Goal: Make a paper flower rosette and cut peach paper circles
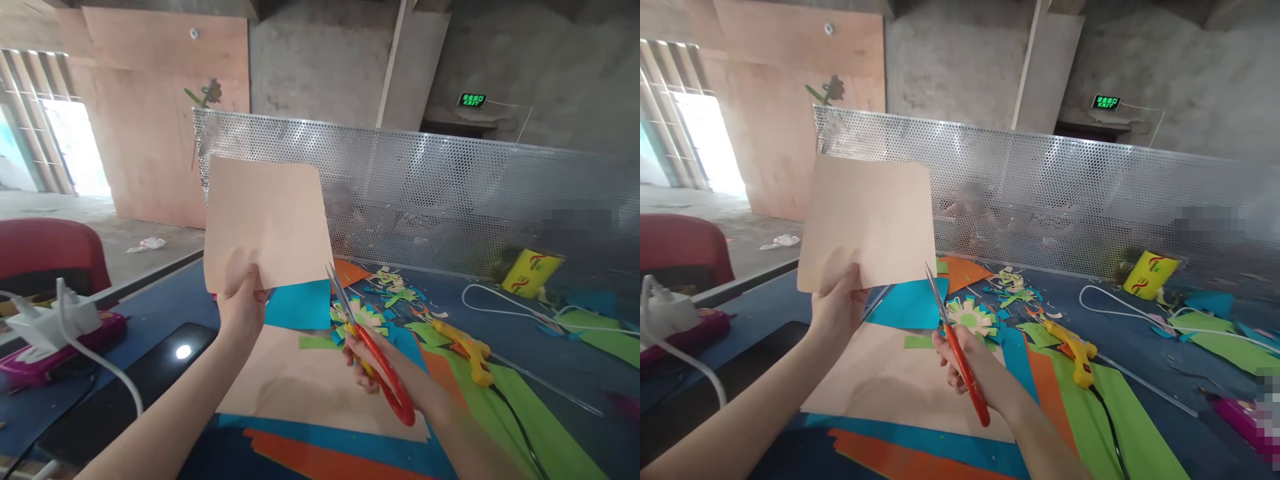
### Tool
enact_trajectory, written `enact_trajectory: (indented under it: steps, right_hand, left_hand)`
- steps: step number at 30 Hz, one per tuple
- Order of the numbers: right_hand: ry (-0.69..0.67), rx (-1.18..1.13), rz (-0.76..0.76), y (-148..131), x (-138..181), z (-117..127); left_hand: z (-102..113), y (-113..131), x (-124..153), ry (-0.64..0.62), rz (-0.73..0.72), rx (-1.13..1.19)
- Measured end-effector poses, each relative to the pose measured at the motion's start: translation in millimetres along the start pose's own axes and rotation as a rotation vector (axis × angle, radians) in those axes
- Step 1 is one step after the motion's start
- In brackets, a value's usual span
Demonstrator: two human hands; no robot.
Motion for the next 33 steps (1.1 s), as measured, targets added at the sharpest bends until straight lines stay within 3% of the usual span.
enact_trajectory:
  steps: [8,17,20,25,27,28,31,33]
  right_hand:
    - [-0.185,-0.146,-0.178,22,15,-21]
    - [-0.054,-0.267,-0.145,22,0,-15]
    - [-0.047,-0.305,-0.087,19,-4,-13]
    - [0.012,-0.313,-0.018,10,-6,-2]
    - [0.022,-0.322,-0.049,12,-6,2]
    - [0.027,-0.319,-0.072,14,-7,5]
    - [0.085,-0.281,-0.07,15,-11,21]
    - [0.102,-0.253,-0.063,17,-15,30]
  left_hand:
    - [5,3,0,0.09,-0.034,0.039]
    - [-6,-3,6,-0.049,-0.01,0.048]
    - [-16,-8,11,-0.163,0.076,0.035]
    - [-56,-4,32,-0.613,0.268,0.091]
    - [-61,-1,32,-0.723,0.348,0.094]
    - [-58,1,25,-0.704,0.361,0.083]
    - [-32,1,-6,-0.492,0.344,-0.035]
    - [-26,-22,-10,-0.491,0.508,-0.174]
Point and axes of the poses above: each hand's wrist, its own x-axis away from the middle knuckle, its own z-axis out of the back of the hand, y = z × x, the point moved 10 cm from there along -x, towards the middle knuckle, and after that the axes turned 10 degrees about z, right-handed, at the moved point
